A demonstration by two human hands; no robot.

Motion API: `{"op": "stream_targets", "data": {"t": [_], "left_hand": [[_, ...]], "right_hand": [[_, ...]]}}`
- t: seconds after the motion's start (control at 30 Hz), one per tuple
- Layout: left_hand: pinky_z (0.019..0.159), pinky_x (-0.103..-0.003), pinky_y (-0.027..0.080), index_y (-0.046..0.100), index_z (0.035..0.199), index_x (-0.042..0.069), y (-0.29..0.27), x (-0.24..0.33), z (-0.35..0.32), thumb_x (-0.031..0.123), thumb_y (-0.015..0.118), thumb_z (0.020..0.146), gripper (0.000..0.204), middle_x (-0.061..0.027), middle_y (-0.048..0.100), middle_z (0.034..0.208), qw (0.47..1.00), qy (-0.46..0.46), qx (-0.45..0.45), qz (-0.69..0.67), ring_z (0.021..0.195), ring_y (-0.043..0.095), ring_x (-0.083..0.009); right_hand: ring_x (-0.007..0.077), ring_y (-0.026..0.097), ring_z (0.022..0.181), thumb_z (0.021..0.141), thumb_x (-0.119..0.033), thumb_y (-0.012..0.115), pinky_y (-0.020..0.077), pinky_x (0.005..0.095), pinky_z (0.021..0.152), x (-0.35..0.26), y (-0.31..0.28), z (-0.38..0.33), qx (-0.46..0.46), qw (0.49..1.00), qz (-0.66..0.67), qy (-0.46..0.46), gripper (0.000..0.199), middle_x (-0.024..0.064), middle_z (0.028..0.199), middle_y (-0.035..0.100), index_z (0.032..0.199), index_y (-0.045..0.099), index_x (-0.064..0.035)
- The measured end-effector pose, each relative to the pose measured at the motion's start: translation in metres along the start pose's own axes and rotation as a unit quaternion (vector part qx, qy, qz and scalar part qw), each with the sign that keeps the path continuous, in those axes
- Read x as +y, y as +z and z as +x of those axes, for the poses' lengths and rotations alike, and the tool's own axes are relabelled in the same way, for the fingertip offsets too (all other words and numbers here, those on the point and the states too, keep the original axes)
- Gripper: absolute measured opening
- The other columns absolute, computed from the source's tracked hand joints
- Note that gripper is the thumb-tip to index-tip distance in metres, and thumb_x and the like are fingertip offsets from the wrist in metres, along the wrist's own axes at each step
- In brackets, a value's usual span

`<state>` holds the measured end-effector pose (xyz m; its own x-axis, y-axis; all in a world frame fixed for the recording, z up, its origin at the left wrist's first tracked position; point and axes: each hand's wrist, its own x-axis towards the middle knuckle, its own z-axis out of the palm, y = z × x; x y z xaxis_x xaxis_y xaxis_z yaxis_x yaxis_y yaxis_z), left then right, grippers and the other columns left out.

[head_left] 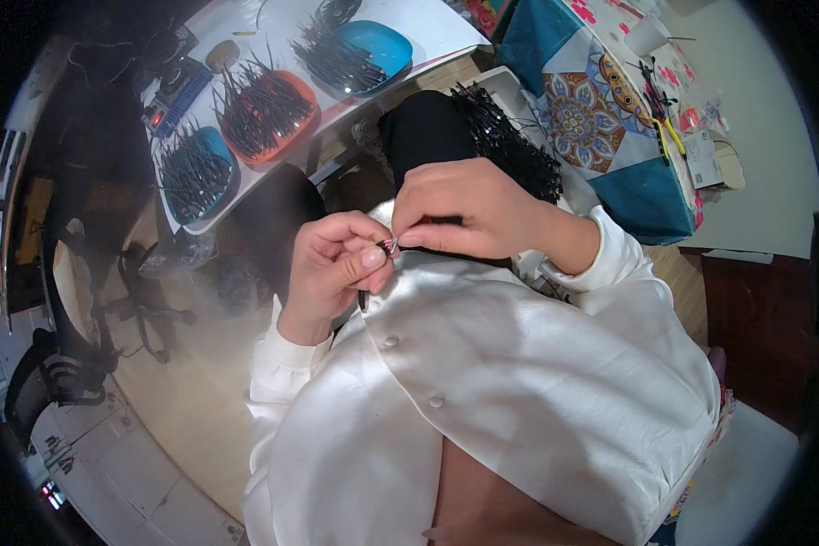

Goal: The person repeatedly picks up black wire-like components from trays, twists or joins them by hand, and places the finished pieces into a small device on the table. The process is repeated continuously throughout the clip.

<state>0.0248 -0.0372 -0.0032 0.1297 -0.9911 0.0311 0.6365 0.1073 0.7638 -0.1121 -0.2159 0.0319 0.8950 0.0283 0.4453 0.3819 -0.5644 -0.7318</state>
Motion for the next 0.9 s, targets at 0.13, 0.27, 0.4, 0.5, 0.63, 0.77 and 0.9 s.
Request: {"op": "stream_targets", "data": {"t": [0.13,0.27,0.4,0.5,0.63,0.77,0.9], "left_hand": [[0.048,-0.022,0.037,0.06,0.096,-0.007,-0.001,-0.005,0.001,0.002,0.063,0.088,0.013,-0.0129,0.062,0.081,0.997,0.026,-0.002,-0.074,0.055,0.051,-0.0116],[0.049,-0.023,0.038,0.06,0.096,-0.007,-0.003,-0.009,0.002,0.003,0.063,0.088,0.014,-0.0133,0.062,0.084,0.993,0.013,0.008,-0.117,0.055,0.05,-0.0119],[0.049,-0.023,0.038,0.059,0.096,-0.006,-0.001,-0.01,0.004,0.004,0.063,0.088,0.014,-0.0124,0.063,0.084,0.988,0.001,0.01,-0.151,0.055,0.05,-0.0118],[0.05,-0.023,0.038,0.06,0.096,-0.006,0.002,-0.01,0.003,0.003,0.063,0.088,0.013,-0.0119,0.062,0.084,0.988,-0.003,0.022,-0.153,0.055,0.05,-0.0114],[0.05,-0.023,0.039,0.06,0.097,-0.005,0.005,-0.008,0.003,0.005,0.064,0.088,0.014,-0.0108,0.063,0.08,0.996,0.009,0.02,-0.09,0.057,0.052,-0.0115],[0.052,-0.025,0.043,0.065,0.094,-0.005,0.009,-0.001,0.002,0.004,0.064,0.086,0.012,-0.0096,0.064,0.074,0.965,0.095,0.046,0.241,0.059,0.057,-0.0132],[0.054,-0.024,0.046,0.066,0.088,-0.005,0.008,0.006,0.007,0.003,0.065,0.083,0.01,-0.0103,0.063,0.07,0.796,0.258,0.006,0.548,0.058,0.06,-0.0146]], "right_hand": [[0.0122,0.06,0.074,0.085,-0.012,0.068,0.0483,0.0257,0.067,0.009,-0.01,0.0,0.062,0.97,0.062,0.227,0.014,0.0051,0.083,0.063,0.096,0.066,-0.0032],[0.0209,0.062,0.078,0.077,-0.014,0.074,0.0489,0.0292,0.069,0.007,-0.004,-0.001,0.119,0.972,-0.19,-0.065,0.026,0.0065,0.092,0.065,0.1,0.068,-0.004],[0.0204,0.063,0.077,0.071,-0.014,0.078,0.0478,0.0292,0.065,0.002,0.001,-0.002,0.111,0.959,-0.196,-0.171,0.028,0.006,0.093,0.066,0.096,0.07,-0.0041],[0.0204,0.061,0.073,0.071,-0.012,0.078,0.0461,0.03,0.06,0.001,0.003,0.001,0.107,0.951,-0.203,-0.209,0.026,0.0062,0.088,0.064,0.093,0.069,-0.0026],[0.0217,0.059,0.069,0.072,-0.006,0.076,0.0449,0.0314,0.059,-0.002,0.006,0.004,0.115,0.955,-0.187,-0.2,0.02,0.0073,0.082,0.062,0.089,0.067,-0.0016],[0.0204,0.057,0.069,0.078,-0.002,0.069,0.0448,0.0282,0.063,-0.005,0.007,-0.004,0.059,0.997,-0.023,-0.031,0.008,0.0084,0.08,0.061,0.083,0.063,-0.0007],[0.0088,0.054,0.074,0.09,-0.007,0.06,0.0441,0.0228,0.066,-0.002,0.012,-0.009,0.002,0.704,0.572,0.422,0.009,0.0031,0.085,0.062,0.091,0.061,0.0015]]}}
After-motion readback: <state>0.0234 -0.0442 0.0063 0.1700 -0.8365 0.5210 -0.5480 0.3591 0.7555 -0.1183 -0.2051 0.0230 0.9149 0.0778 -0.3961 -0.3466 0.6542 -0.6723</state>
